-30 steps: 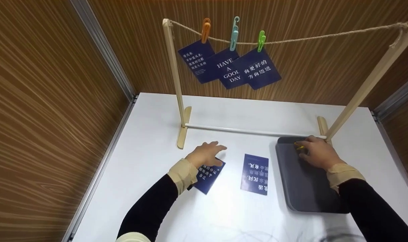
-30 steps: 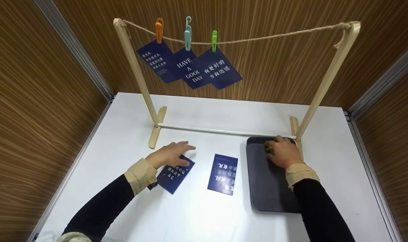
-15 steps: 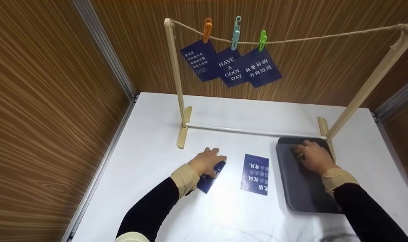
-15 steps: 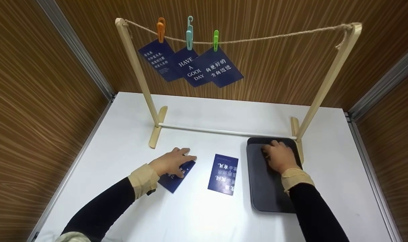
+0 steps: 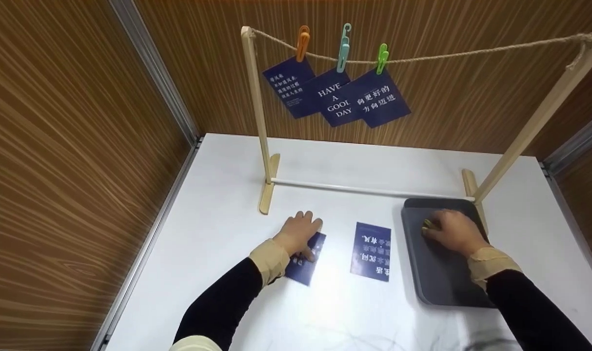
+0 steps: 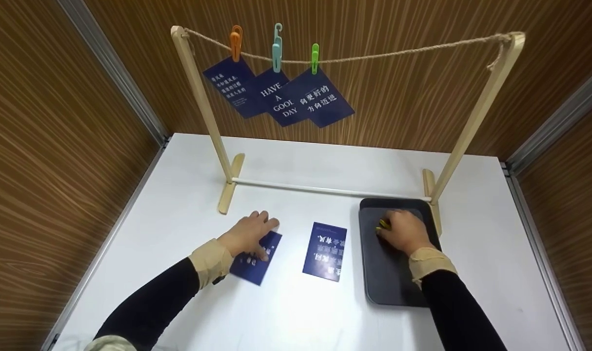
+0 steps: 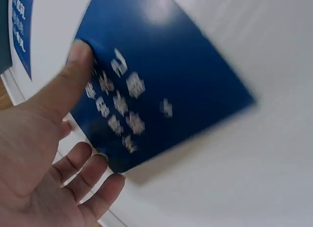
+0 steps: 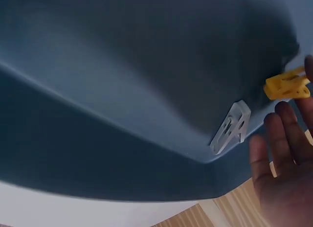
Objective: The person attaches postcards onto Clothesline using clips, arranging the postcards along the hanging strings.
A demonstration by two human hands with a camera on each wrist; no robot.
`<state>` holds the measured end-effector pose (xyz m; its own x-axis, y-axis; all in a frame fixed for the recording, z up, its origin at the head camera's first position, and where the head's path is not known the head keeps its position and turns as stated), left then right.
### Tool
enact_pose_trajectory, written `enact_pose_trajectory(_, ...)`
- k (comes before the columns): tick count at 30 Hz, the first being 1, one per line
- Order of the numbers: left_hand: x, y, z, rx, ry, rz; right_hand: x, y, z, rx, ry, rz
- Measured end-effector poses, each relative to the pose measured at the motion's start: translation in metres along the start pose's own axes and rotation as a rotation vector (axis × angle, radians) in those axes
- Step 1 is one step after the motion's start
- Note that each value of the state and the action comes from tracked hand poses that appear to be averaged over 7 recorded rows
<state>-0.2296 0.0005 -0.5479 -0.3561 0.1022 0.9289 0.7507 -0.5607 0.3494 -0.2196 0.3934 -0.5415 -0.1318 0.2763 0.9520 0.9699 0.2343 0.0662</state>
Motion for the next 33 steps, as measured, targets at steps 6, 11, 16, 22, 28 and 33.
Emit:
enact_pose_trajectory(6,-0.01,-0.001,-0.013,0.006,0.099,0.016,0.006,0.002,-0.006,-0.03,-0.056,0.034)
enact_pose_trajectory(11,-0.008,0.001,-0.017,0.021,0.313,0.033,0.01,0.006,-0.013,-0.02,-0.111,0.065)
enact_pose_trajectory(16,0.004,0.0,-0.014,0.009,0.416,0.072,0.011,0.009,-0.022,-0.028,-0.168,0.043)
enact_pose_trajectory(22,0.034,-0.004,-0.011,0.006,0.734,0.236,0.013,0.012,-0.035,-0.045,-0.239,0.002)
enact_pose_trajectory(28,0.067,-0.004,-0.007,-0.042,0.999,0.393,0.019,0.009,-0.047,-0.019,-0.308,0.011)
enact_pose_trajectory(33,0.088,-0.004,0.0,-0.073,1.123,0.47,0.029,0.006,-0.053,-0.017,-0.342,0.01)
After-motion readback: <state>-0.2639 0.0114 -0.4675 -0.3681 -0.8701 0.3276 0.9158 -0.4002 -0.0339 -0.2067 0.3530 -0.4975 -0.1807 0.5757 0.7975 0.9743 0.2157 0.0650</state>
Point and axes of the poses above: each hand's wrist, its own y-axis away from the middle knuckle, its own x-axis out of the back of the hand, z = x × y, the point moved 3 cm from there along -y, towards the middle knuckle, and after that the axes turned 3 degrees about y, right-handed, at the moved point
